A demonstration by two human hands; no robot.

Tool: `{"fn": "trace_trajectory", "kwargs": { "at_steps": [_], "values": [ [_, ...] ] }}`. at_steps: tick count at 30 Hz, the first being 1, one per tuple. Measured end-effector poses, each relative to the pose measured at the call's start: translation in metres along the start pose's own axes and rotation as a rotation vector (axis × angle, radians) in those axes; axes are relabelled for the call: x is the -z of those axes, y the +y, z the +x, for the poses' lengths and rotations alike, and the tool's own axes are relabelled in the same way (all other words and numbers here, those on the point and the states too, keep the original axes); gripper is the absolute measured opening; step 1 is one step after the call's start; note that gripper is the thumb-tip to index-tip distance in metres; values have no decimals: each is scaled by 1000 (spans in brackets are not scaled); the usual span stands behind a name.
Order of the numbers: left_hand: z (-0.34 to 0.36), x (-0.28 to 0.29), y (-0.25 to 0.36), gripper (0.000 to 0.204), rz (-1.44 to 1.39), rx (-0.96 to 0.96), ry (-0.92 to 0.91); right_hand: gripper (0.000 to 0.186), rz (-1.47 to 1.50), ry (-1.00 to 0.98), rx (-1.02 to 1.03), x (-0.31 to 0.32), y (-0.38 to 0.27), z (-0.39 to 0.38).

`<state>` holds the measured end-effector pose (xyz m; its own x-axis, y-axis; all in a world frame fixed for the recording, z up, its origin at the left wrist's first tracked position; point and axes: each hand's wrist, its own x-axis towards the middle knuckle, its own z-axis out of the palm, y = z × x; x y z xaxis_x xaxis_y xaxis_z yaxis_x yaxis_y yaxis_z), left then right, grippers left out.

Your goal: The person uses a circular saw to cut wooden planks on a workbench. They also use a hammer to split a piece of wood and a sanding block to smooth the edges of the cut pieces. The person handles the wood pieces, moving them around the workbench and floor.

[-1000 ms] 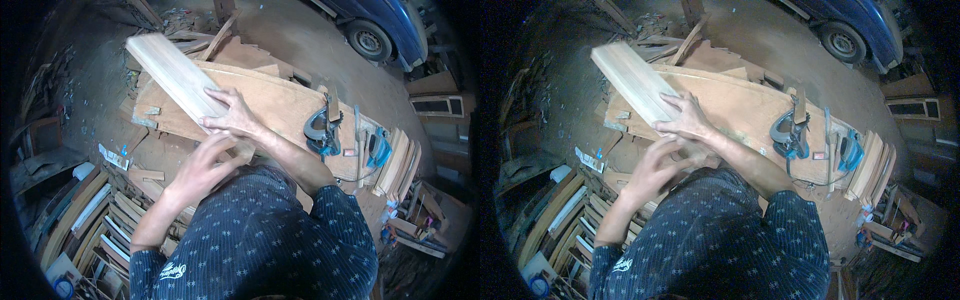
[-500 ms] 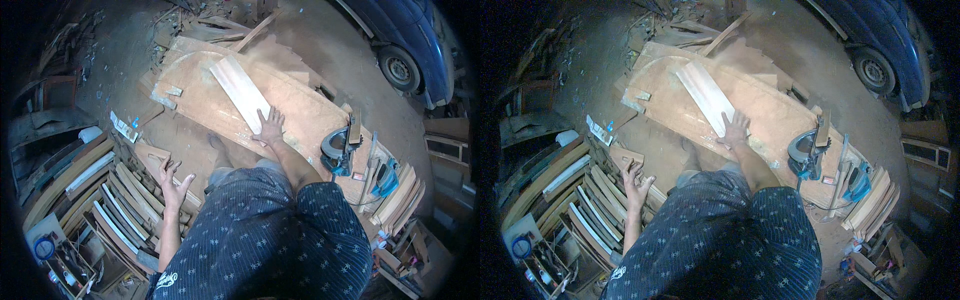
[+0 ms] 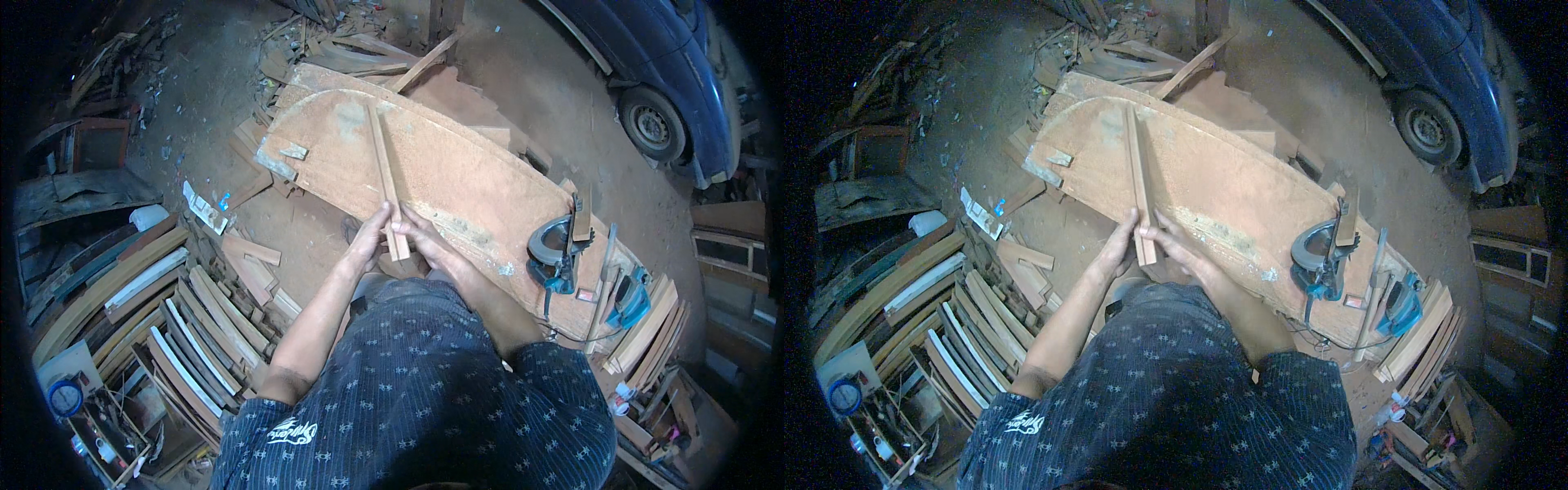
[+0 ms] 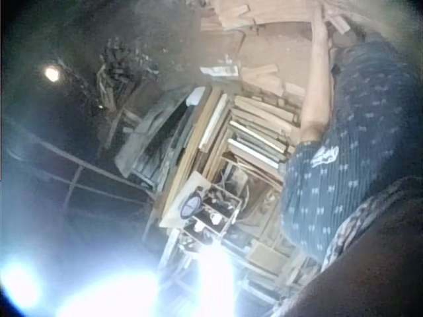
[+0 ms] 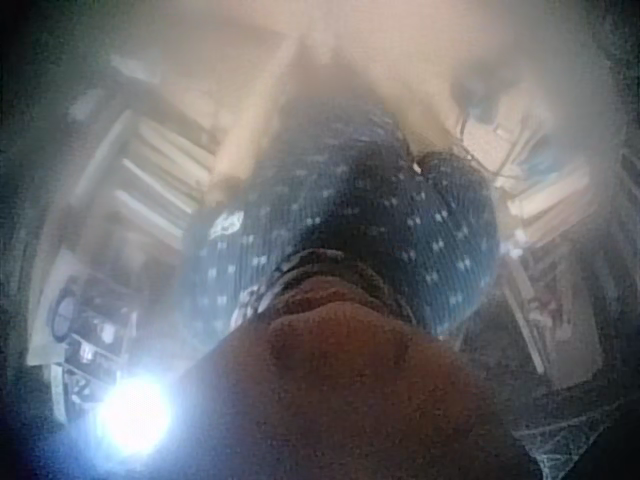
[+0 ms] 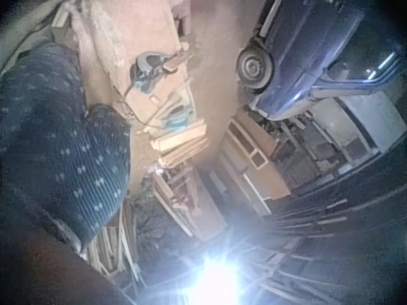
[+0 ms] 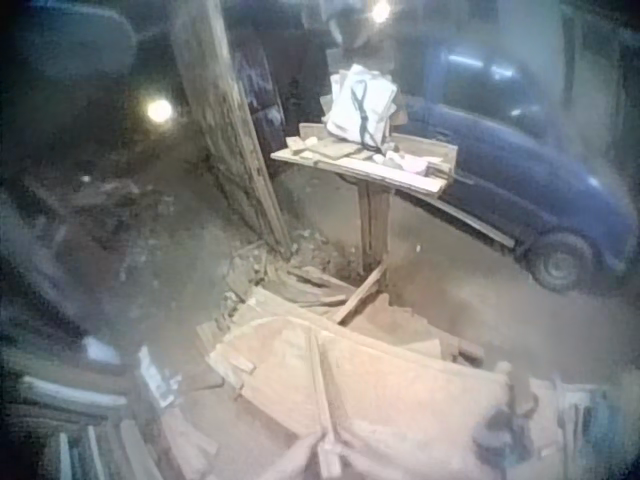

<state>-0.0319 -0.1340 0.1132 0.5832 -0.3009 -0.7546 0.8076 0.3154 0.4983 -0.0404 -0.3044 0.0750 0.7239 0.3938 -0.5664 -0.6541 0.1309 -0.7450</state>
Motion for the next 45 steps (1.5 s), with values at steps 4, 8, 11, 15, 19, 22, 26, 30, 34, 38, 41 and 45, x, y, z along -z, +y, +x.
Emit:
{"fn": "trace_trajectory", "kwargs": {
  "at_steps": [4,8,11,15,19,22,26,30,34,38,41,45],
  "values": [
    [22,6,-18,70,48,-20,-67,89,86,-23,-43,-4,4,-5],
    [21,7,-24,69,33,-16,-27,88,162,-62,-23,-3,13,-7],
    [15,-1,-14,82,24,-42,46,89,39,9,30,-14,-2,-7],
    [-10,-17,1,83,29,-86,42,97,123,46,-124,-24,-36,-28],
    [-14,-33,6,76,29,-113,-103,106,107,51,-46,-19,-26,-28],
    [-5,-40,0,75,41,-162,34,108,25,156,46,-17,6,-3],
    [2,-32,-2,67,-19,-91,-59,102,140,127,50,-10,4,-12],
    [9,-31,-9,63,50,-111,-45,95,262,27,97,-7,-7,-30],
    [8,-22,-9,61,79,-56,-95,95,222,-34,124,1,0,-22],
    [2,-27,-12,69,137,-70,-110,97,146,3,198,9,4,-33],
    [7,-25,-20,74,117,-78,-35,108,-81,40,194,23,-22,-59],
    [41,-41,-22,76,-47,-132,-20,104,-207,239,202,43,-32,-76]
  ]
}}
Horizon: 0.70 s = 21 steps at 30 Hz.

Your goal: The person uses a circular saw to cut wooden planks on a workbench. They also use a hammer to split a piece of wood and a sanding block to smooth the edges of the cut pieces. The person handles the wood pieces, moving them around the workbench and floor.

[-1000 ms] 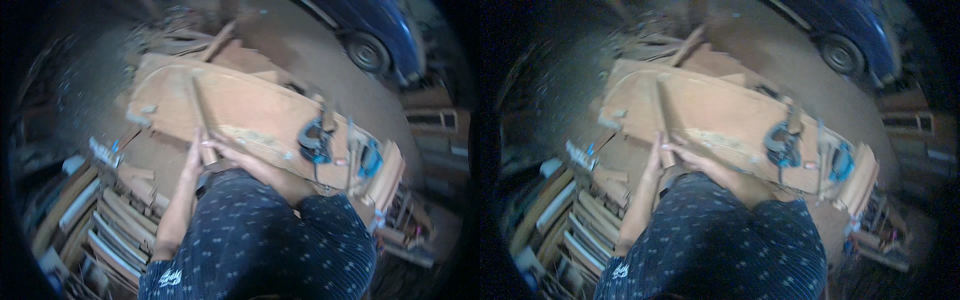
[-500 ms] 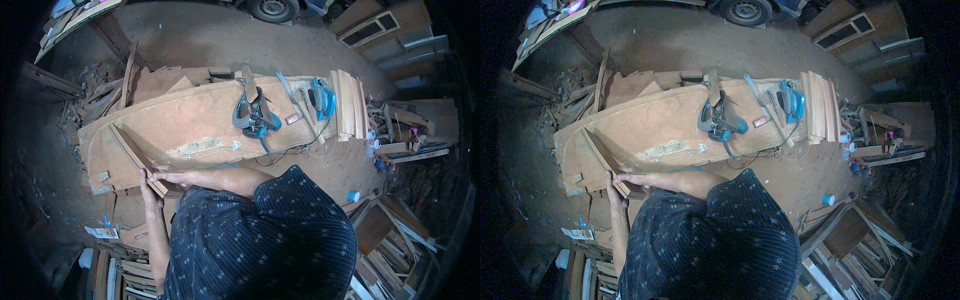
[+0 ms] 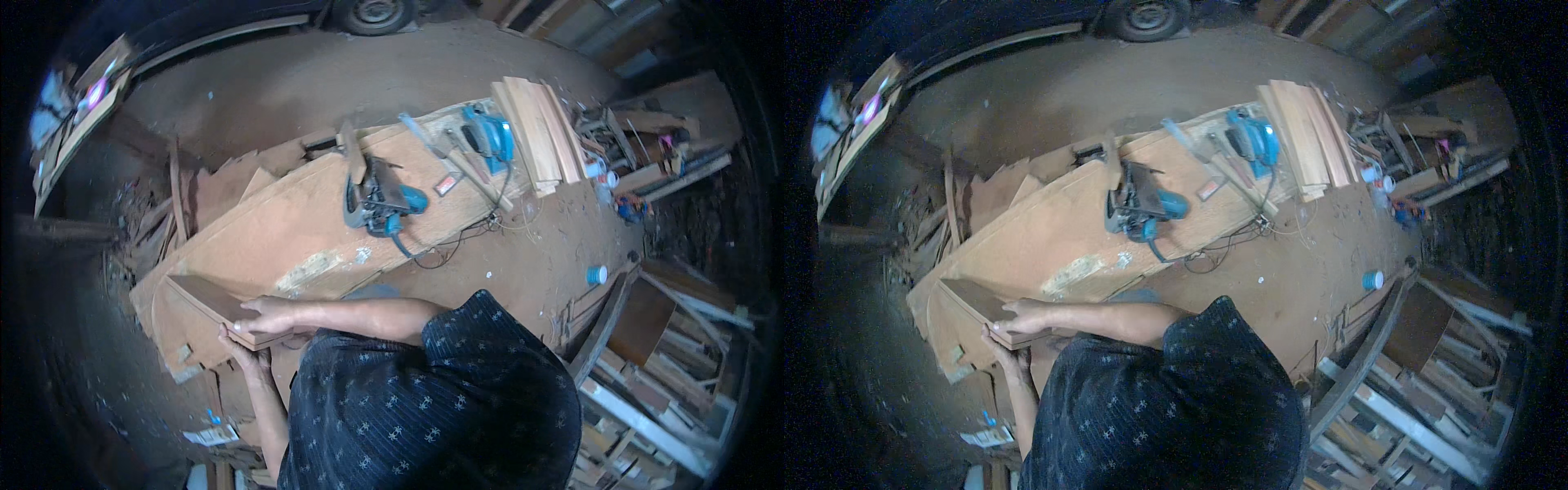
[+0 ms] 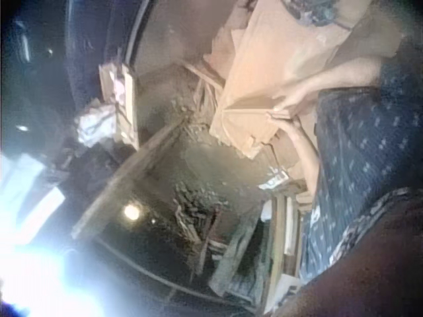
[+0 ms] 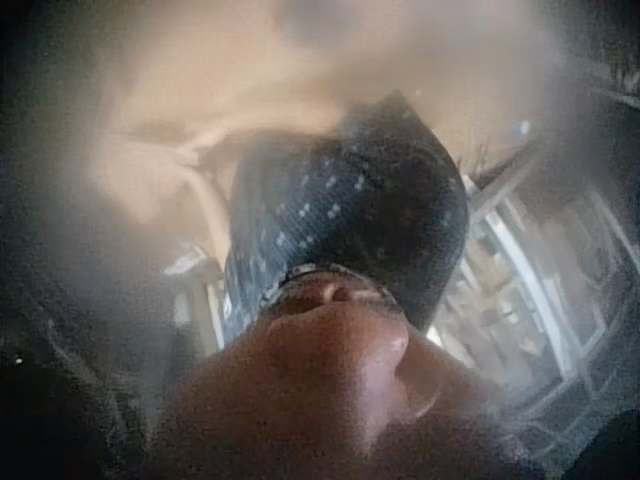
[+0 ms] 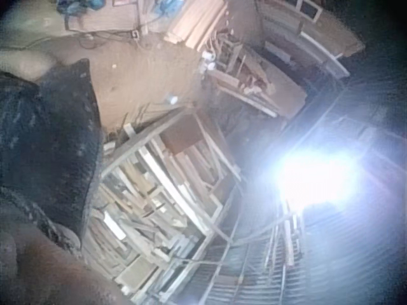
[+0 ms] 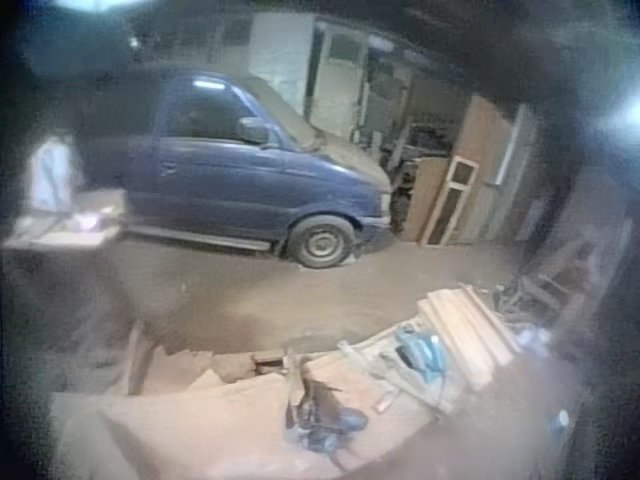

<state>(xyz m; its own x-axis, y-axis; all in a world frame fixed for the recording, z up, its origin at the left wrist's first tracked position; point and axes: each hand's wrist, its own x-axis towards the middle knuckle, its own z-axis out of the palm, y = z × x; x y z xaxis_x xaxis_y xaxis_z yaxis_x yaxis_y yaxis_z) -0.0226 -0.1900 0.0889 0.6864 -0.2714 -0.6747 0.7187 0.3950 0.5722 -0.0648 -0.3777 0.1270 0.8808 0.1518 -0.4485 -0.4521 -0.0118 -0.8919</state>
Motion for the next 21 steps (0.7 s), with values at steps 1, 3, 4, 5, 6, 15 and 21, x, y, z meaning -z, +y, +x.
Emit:
{"fn": "trace_trajectory", "kwargs": {
  "at_steps": [1,3,4,5,6,15,21],
  "values": [
    [7,16,-3,76,1,36,-9,79,-149,76,102,6,-20,-22],
    [25,8,-5,76,23,39,-34,60,128,99,278,51,-48,-67],
    [22,3,-3,77,35,-12,-16,52,276,92,368,76,-60,-95],
    [21,-2,-2,77,48,-60,3,31,152,306,454,111,-72,-132],
    [23,-4,1,77,61,-82,-13,26,537,375,385,146,-67,-161],
    [92,18,-84,79,469,165,82,57,-561,1428,-300,397,238,-282],
    [101,-20,-85,62,543,181,92,75,-918,1074,-925,415,335,-308]
  ]
}}
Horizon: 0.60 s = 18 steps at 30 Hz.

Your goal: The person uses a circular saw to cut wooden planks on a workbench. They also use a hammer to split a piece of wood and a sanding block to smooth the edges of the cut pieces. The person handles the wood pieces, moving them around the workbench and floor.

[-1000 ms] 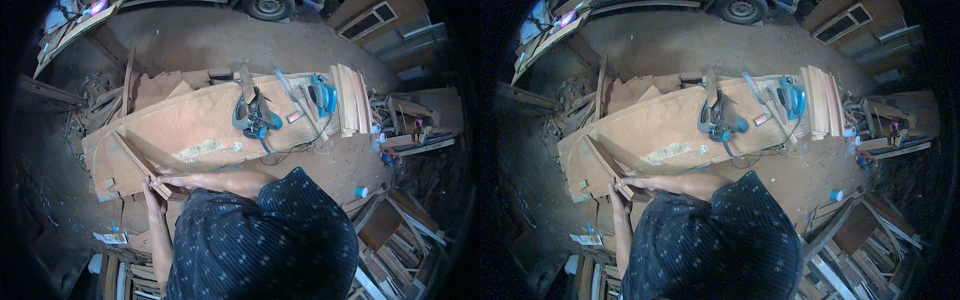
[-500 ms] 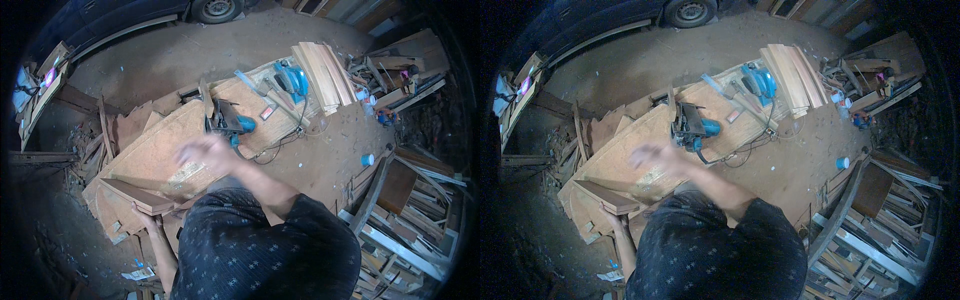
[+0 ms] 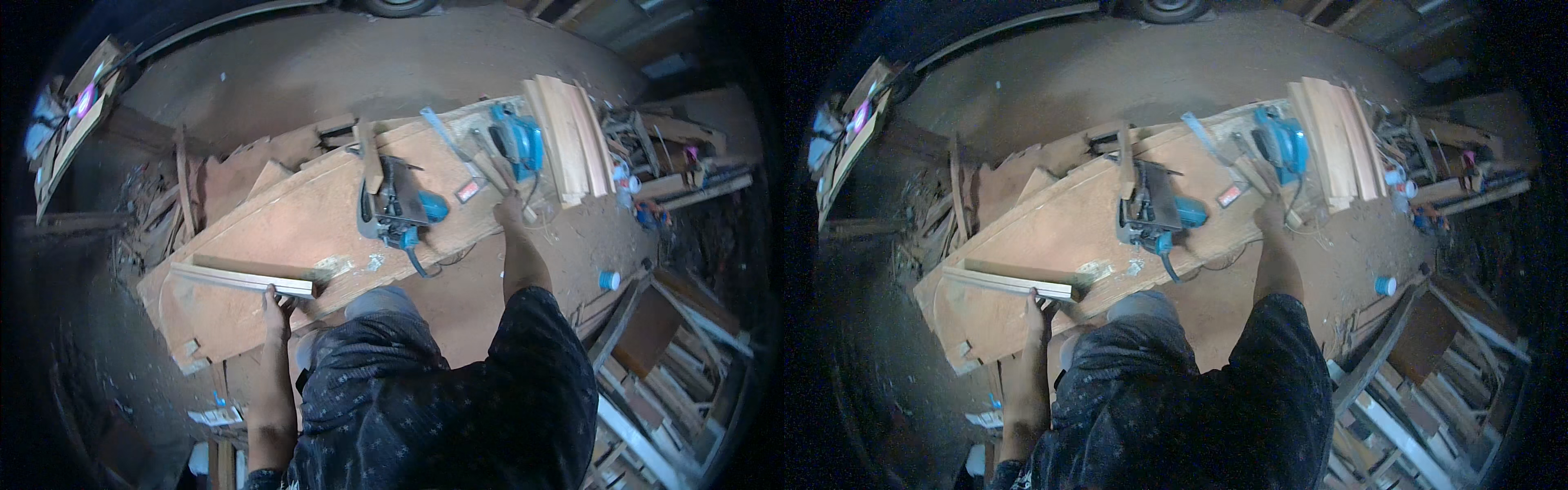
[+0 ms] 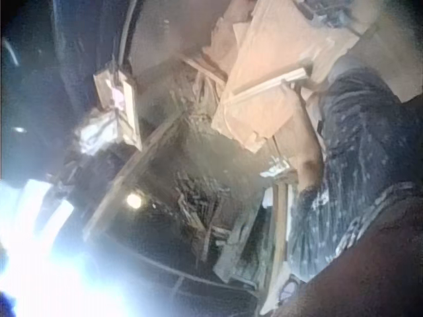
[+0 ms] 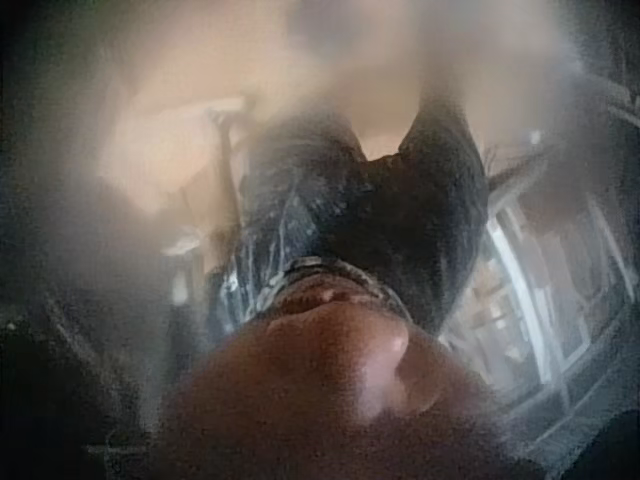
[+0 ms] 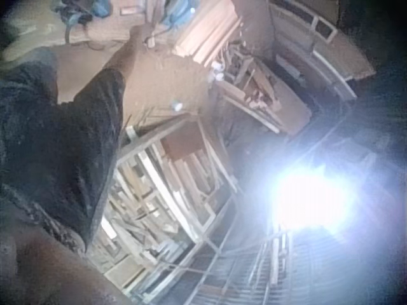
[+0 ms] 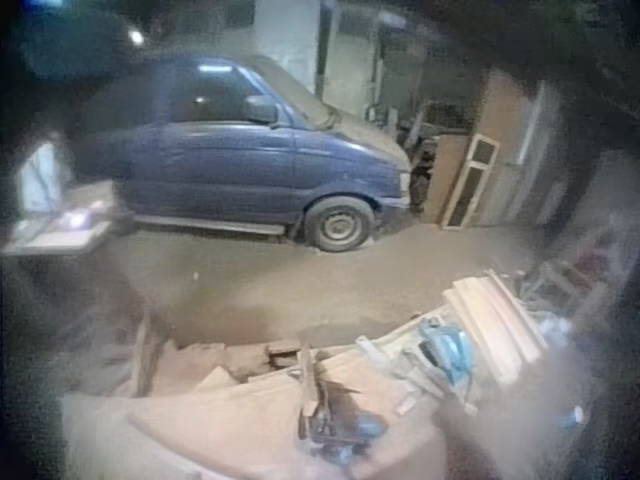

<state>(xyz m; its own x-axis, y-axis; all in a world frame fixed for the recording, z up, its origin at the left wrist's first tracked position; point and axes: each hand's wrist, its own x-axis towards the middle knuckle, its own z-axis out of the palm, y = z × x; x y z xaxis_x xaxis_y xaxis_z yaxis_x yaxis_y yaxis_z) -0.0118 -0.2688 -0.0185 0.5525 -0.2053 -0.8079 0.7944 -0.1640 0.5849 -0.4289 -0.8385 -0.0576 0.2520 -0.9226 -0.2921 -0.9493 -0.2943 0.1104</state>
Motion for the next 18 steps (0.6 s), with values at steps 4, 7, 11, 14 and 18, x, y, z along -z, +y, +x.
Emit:
{"fn": "trace_trajectory", "kwargs": {
  "at_steps": [4,7,11,14,18],
  "values": [
    [20,44,-24,56,-37,-52,-40,73,102,37,-124,3,-11,5],
    [-2,32,-5,66,88,-208,212,78,74,-91,-151,6,-13,5],
    [26,70,-3,80,136,-300,127,81,96,62,70,-24,-17,-1],
    [51,45,10,91,92,-376,16,67,79,30,33,1,34,34],
    [23,58,4,93,167,-514,137,36,707,-203,225,97,-8,4]
  ]
}}
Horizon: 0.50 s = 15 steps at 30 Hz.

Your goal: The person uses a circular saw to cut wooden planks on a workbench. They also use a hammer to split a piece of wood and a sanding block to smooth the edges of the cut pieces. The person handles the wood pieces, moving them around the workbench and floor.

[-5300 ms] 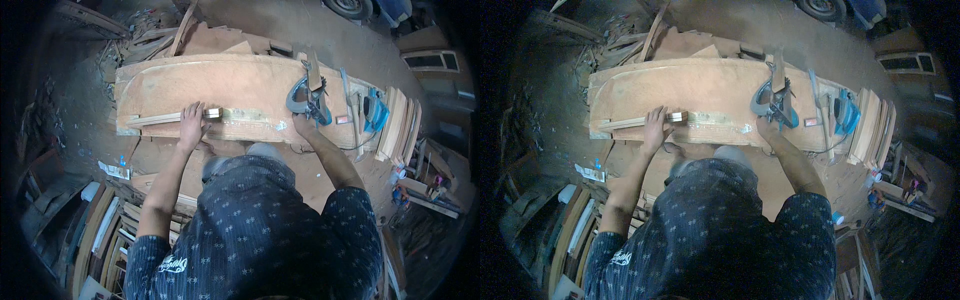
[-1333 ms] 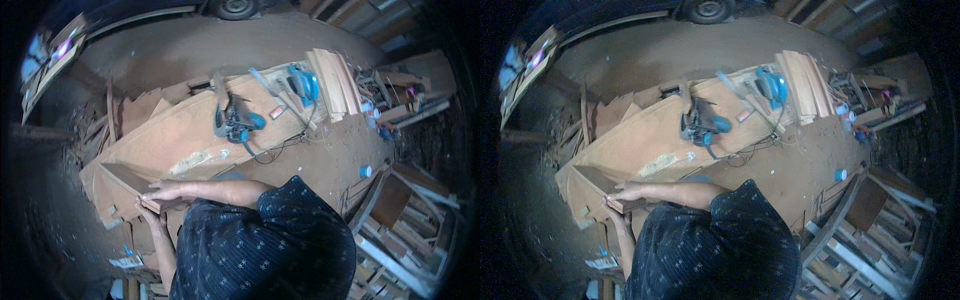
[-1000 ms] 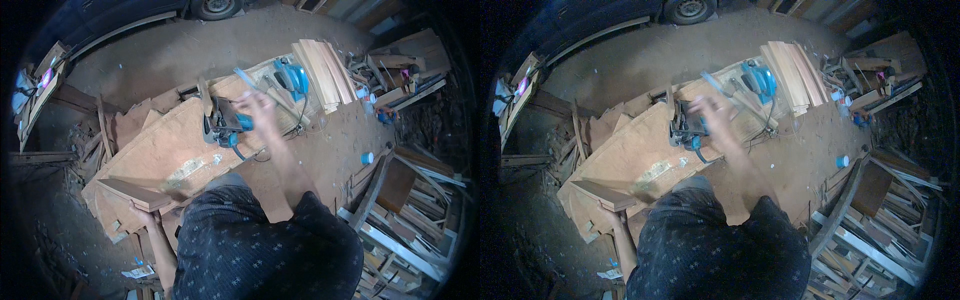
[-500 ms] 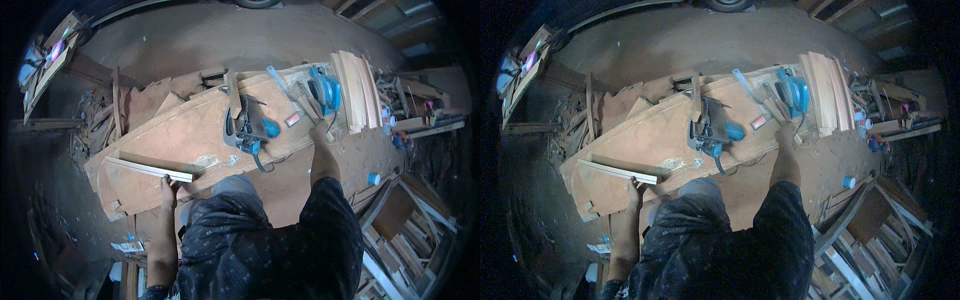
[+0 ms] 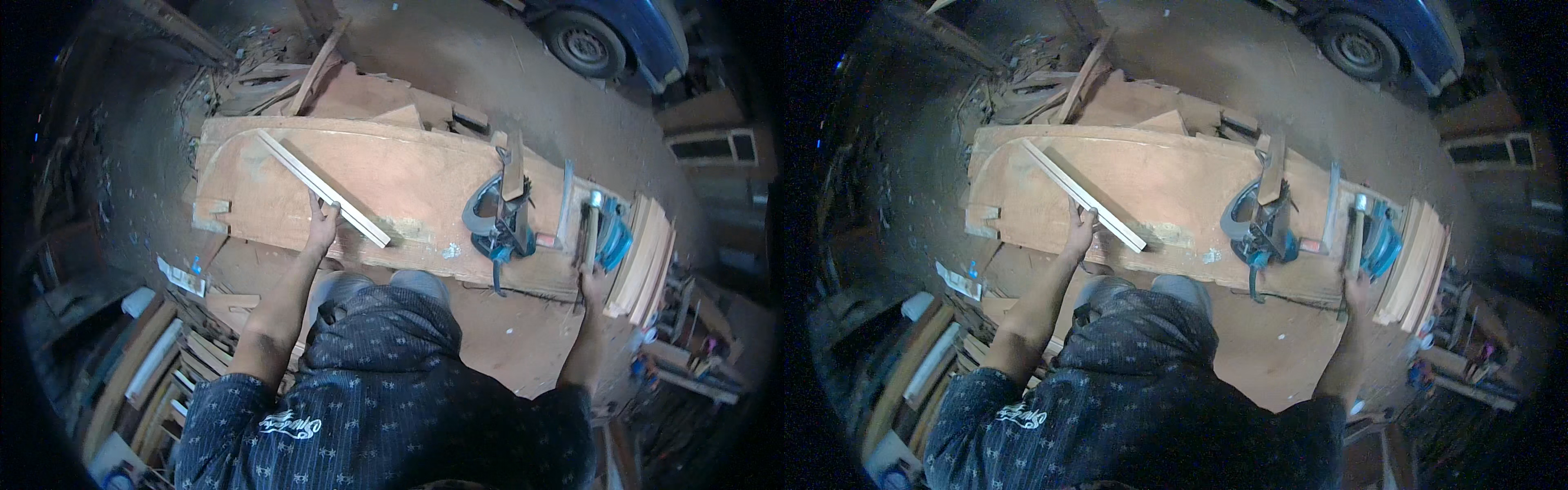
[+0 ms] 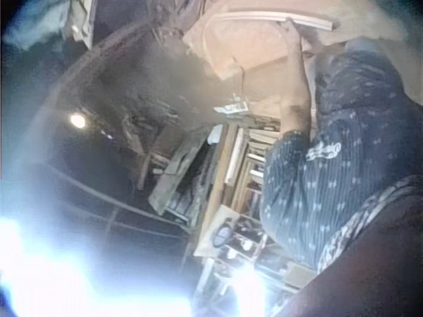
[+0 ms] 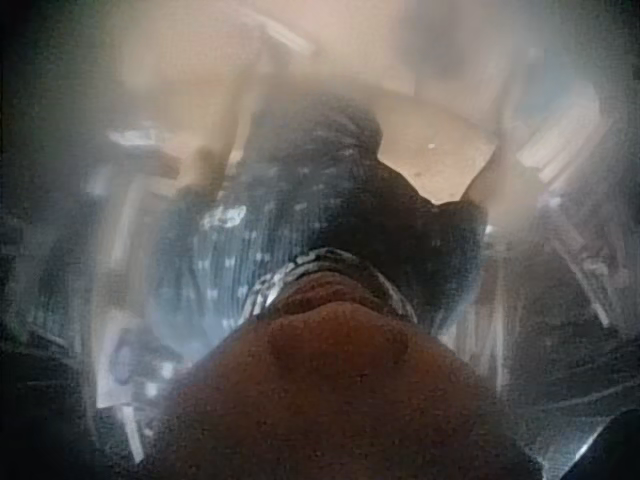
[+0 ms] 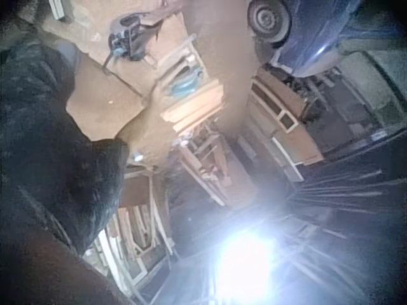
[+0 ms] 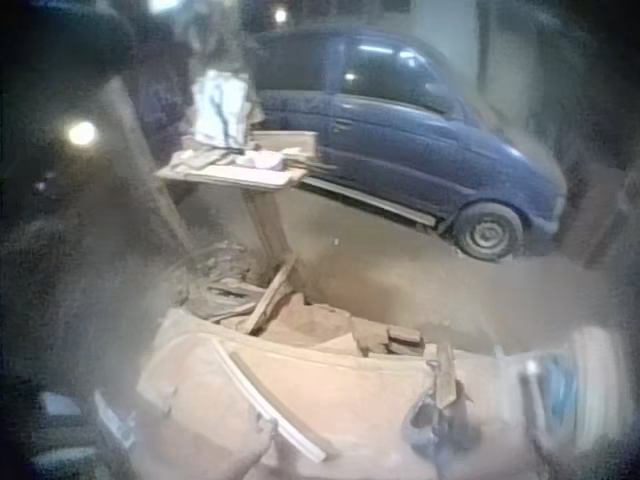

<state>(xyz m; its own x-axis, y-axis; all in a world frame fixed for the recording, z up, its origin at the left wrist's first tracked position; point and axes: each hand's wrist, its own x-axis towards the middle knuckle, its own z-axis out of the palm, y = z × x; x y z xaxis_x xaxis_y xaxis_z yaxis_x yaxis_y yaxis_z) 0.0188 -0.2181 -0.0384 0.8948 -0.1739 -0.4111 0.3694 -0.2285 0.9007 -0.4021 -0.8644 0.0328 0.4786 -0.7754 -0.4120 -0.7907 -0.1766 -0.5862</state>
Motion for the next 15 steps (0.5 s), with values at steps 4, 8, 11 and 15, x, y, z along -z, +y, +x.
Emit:
{"fn": "trace_trajectory", "kwargs": {
  "at_steps": [4,8,11,15],
  "values": [
    [-6,5,-2,96,7,-152,-8,24,114,160,358,5,-69,-37],
    [-3,19,7,91,101,-175,-69,23,181,204,374,-29,-239,-85],
    [1,23,1,88,202,-230,-29,31,274,10,268,-80,-330,-146],
    [-7,17,6,90,195,-180,-21,35,-2,-326,191,-146,-354,-234]
  ]
}}
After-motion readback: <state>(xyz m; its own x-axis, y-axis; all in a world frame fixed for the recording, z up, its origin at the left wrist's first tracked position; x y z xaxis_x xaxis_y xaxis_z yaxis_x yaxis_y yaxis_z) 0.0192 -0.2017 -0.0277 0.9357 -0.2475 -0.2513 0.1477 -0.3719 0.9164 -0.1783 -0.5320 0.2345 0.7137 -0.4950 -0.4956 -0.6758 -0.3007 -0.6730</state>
